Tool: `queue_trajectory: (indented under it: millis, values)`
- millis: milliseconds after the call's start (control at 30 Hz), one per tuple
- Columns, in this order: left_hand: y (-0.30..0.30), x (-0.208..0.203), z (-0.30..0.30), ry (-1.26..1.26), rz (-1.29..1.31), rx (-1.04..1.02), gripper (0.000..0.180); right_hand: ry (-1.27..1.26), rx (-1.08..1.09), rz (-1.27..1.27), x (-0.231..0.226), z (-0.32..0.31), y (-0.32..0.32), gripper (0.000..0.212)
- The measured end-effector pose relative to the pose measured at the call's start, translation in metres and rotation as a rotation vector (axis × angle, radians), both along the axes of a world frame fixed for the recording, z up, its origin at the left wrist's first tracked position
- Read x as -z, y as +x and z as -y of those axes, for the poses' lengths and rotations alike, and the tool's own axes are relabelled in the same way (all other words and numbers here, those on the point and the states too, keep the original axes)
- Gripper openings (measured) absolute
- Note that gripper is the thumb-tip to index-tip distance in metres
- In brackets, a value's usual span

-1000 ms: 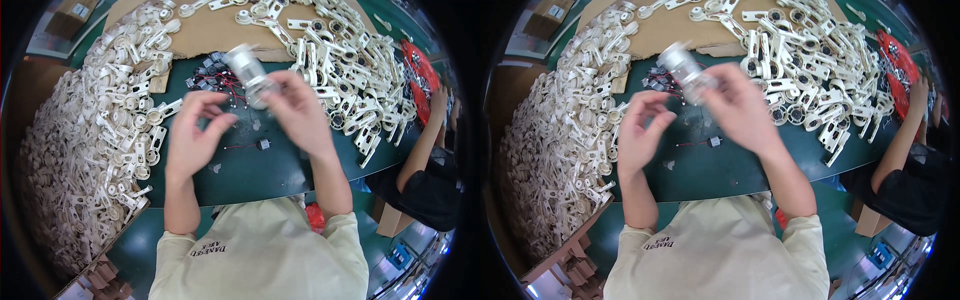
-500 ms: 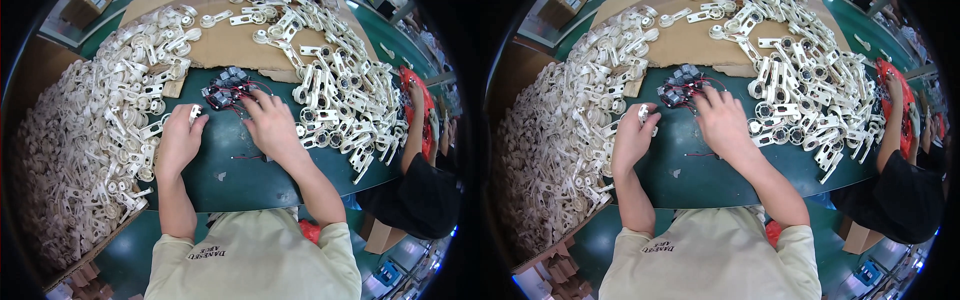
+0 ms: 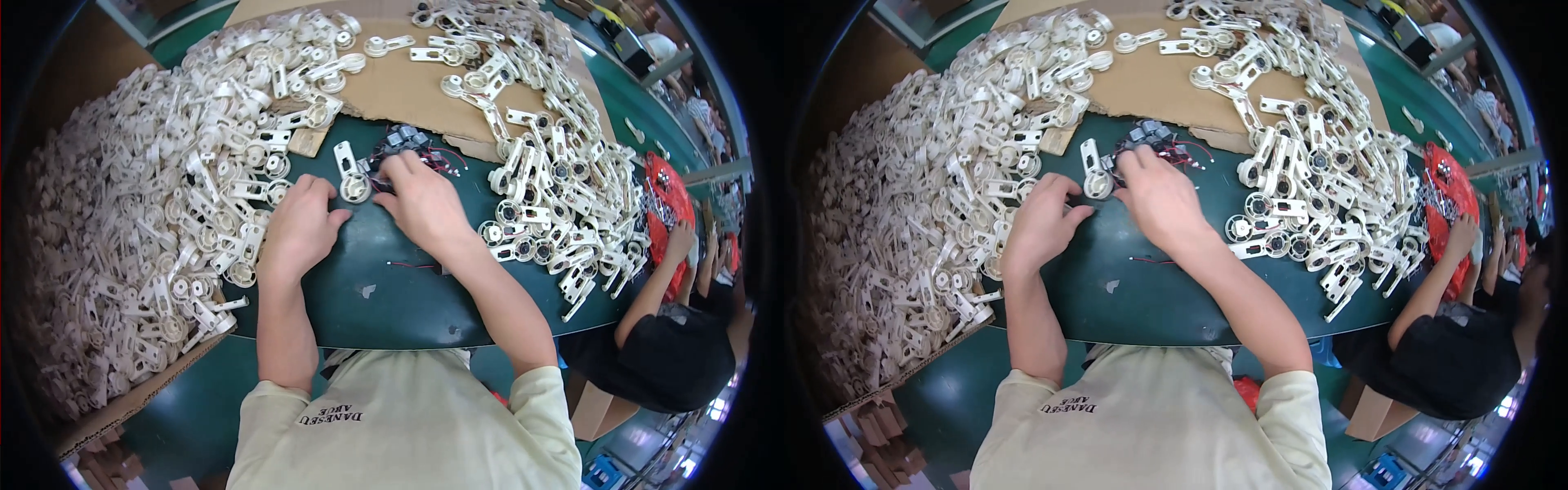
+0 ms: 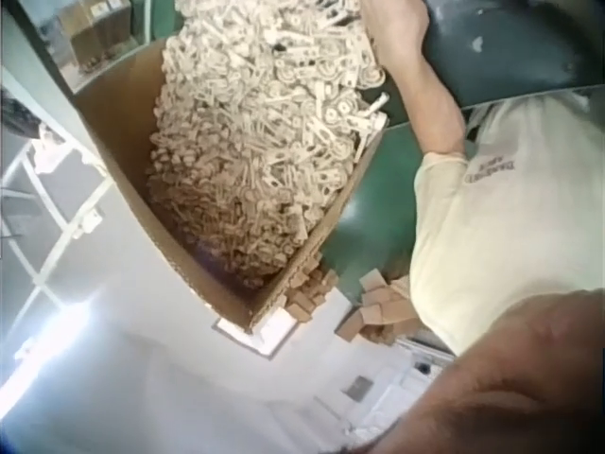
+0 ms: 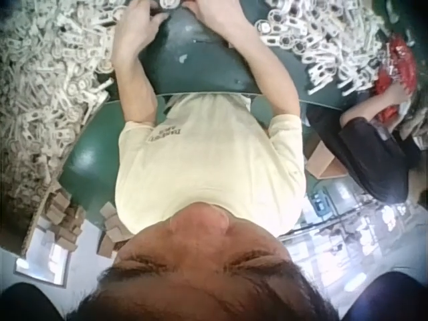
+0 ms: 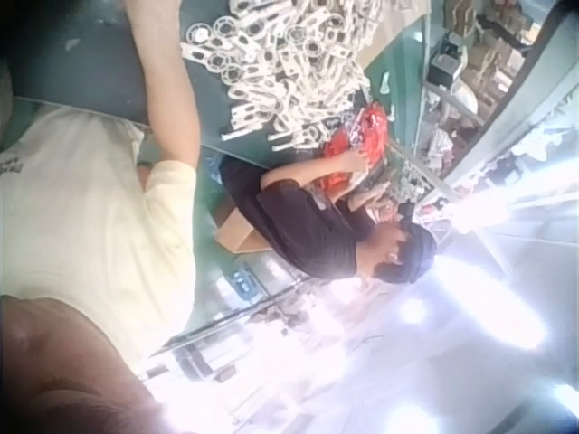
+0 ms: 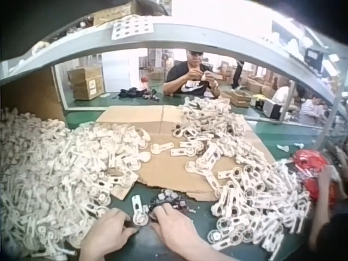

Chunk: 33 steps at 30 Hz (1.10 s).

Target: The person assembles small motors and circular components into white plastic housings by hand on a production line.

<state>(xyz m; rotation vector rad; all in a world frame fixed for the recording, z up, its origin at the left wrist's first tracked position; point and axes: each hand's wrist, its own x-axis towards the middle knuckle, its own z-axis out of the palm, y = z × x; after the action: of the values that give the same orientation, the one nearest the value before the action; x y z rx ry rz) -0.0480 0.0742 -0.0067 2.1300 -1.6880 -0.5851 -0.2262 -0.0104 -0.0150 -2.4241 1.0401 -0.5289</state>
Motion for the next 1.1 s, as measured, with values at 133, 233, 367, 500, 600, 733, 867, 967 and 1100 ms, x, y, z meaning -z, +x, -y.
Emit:
queue_trajectory:
  millis: [133, 233, 367, 500, 600, 733, 867, 967, 1100]
  values:
    - [-0.015, 0.003, 0.009, -0.053, -0.066, -0.115, 0.057, 0.189, 0.029, 0.108, -0.006, -0.002, -0.026, 0.031]
    - [-0.024, 0.006, 0.018, -0.043, -0.062, -0.225, 0.056, 0.357, 0.086, 0.318, -0.004, -0.003, -0.039, 0.027]
    - [-0.018, 0.014, 0.021, -0.047, -0.021, -0.198, 0.043, 0.205, 0.151, 0.333, -0.004, -0.003, -0.053, 0.023]
    - [-0.014, 0.005, 0.021, -0.136, -0.175, -0.243, 0.049, 0.437, 0.263, 0.587, 0.009, 0.000, -0.061, 0.018]
    - [-0.017, 0.002, 0.023, -0.267, -0.329, -0.231, 0.052, 0.536, 0.279, 0.653, 0.009, 0.004, -0.067, 0.022]
    - [-0.023, 0.005, 0.024, -0.213, -1.025, -0.114, 0.043, 0.721, 0.129, 0.882, -0.003, 0.005, -0.076, 0.034]
    - [-0.029, -0.006, 0.022, -0.080, -1.296, -0.071, 0.042, 0.926, 0.067, 1.108, -0.020, 0.001, -0.082, 0.028]
    - [-0.033, -0.006, 0.022, -0.048, -1.436, -0.022, 0.047, 0.895, 0.076, 1.090, -0.023, -0.005, -0.080, 0.030]
    - [-0.034, -0.008, 0.021, 0.011, -1.588, 0.027, 0.049, 0.810, 0.006, 1.049, -0.019, -0.008, -0.078, 0.032]
